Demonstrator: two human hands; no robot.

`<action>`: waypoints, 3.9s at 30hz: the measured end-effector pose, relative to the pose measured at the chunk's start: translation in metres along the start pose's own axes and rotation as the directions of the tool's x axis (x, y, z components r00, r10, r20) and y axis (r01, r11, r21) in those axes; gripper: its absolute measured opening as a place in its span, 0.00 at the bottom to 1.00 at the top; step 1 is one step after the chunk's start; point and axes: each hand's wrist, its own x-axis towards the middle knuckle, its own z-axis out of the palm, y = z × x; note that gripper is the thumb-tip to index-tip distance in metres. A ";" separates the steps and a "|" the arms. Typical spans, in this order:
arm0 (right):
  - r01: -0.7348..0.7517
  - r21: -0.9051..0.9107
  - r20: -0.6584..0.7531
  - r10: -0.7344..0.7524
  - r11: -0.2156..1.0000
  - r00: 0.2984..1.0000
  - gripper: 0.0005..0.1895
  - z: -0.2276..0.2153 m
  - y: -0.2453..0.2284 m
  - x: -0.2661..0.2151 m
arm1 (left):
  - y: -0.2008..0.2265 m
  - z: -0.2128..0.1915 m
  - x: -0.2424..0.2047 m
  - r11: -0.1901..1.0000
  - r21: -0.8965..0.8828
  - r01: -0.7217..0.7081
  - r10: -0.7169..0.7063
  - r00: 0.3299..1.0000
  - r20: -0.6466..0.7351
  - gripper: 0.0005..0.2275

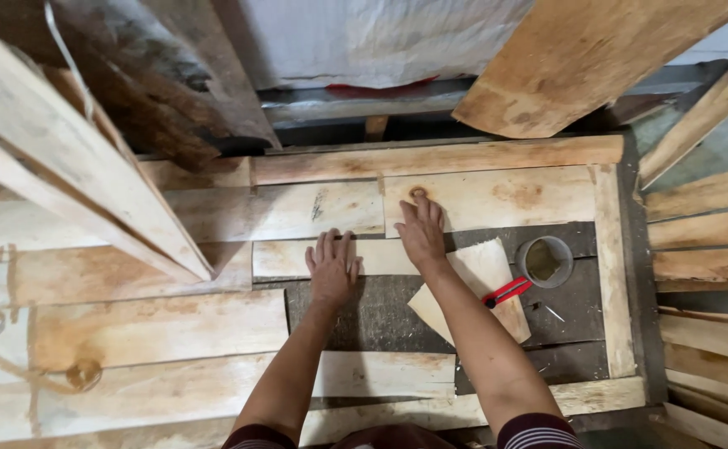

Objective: The person is shown cutting and fitting thin wood strips to a wooden frame.

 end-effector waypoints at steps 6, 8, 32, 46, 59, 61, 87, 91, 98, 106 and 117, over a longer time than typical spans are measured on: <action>-0.063 0.087 -0.141 0.075 0.994 0.987 0.34 0.007 0.034 0.035 | -0.005 0.012 0.022 0.996 -0.027 -0.082 0.074 0.975 -0.212 0.30; -0.140 0.103 -0.119 0.152 0.985 0.981 0.38 -0.002 0.052 0.046 | -0.007 0.020 0.032 0.996 -0.020 -0.091 0.085 0.977 -0.195 0.31; -0.371 0.097 0.012 0.372 0.923 0.928 0.49 0.017 0.114 0.048 | 0.005 0.040 0.051 0.998 -0.011 0.057 -0.058 0.985 -0.161 0.33; -0.383 0.090 0.000 0.384 0.919 0.923 0.49 0.013 0.110 0.047 | 0.038 0.026 0.090 0.994 -0.069 -0.082 0.058 0.954 -0.293 0.34; -0.481 0.021 0.203 0.467 0.877 0.861 0.64 -0.048 0.107 0.077 | 0.082 -0.026 0.119 0.990 0.009 -0.141 0.142 0.987 -0.071 0.33; -0.480 0.015 0.212 0.466 0.877 0.859 0.65 -0.045 0.112 0.079 | 0.079 -0.018 0.120 0.990 0.010 -0.137 0.138 0.989 -0.052 0.33; -0.452 -0.021 0.169 0.449 0.892 0.877 0.65 -0.024 0.116 0.080 | 0.007 0.026 0.015 0.943 -0.034 -0.332 0.328 0.941 -0.083 0.41; -0.451 -0.033 0.170 0.450 0.892 0.877 0.65 -0.023 0.118 0.080 | 0.006 0.028 0.016 0.939 -0.029 -0.342 0.338 0.937 -0.090 0.41; -0.457 -0.046 0.181 0.457 0.888 0.871 0.66 -0.024 0.114 0.084 | 0.013 0.013 0.014 0.942 -0.134 -0.306 0.297 0.951 -0.083 0.48; -0.472 -0.042 0.149 0.472 0.881 0.869 0.65 -0.021 0.111 0.081 | 0.019 0.017 0.013 0.931 -0.135 -0.338 0.307 0.928 -0.210 0.45; -0.482 -0.024 0.150 0.480 0.876 0.864 0.63 -0.012 0.119 0.083 | 0.054 0.026 0.037 0.945 -0.137 -0.296 0.270 0.945 -0.184 0.35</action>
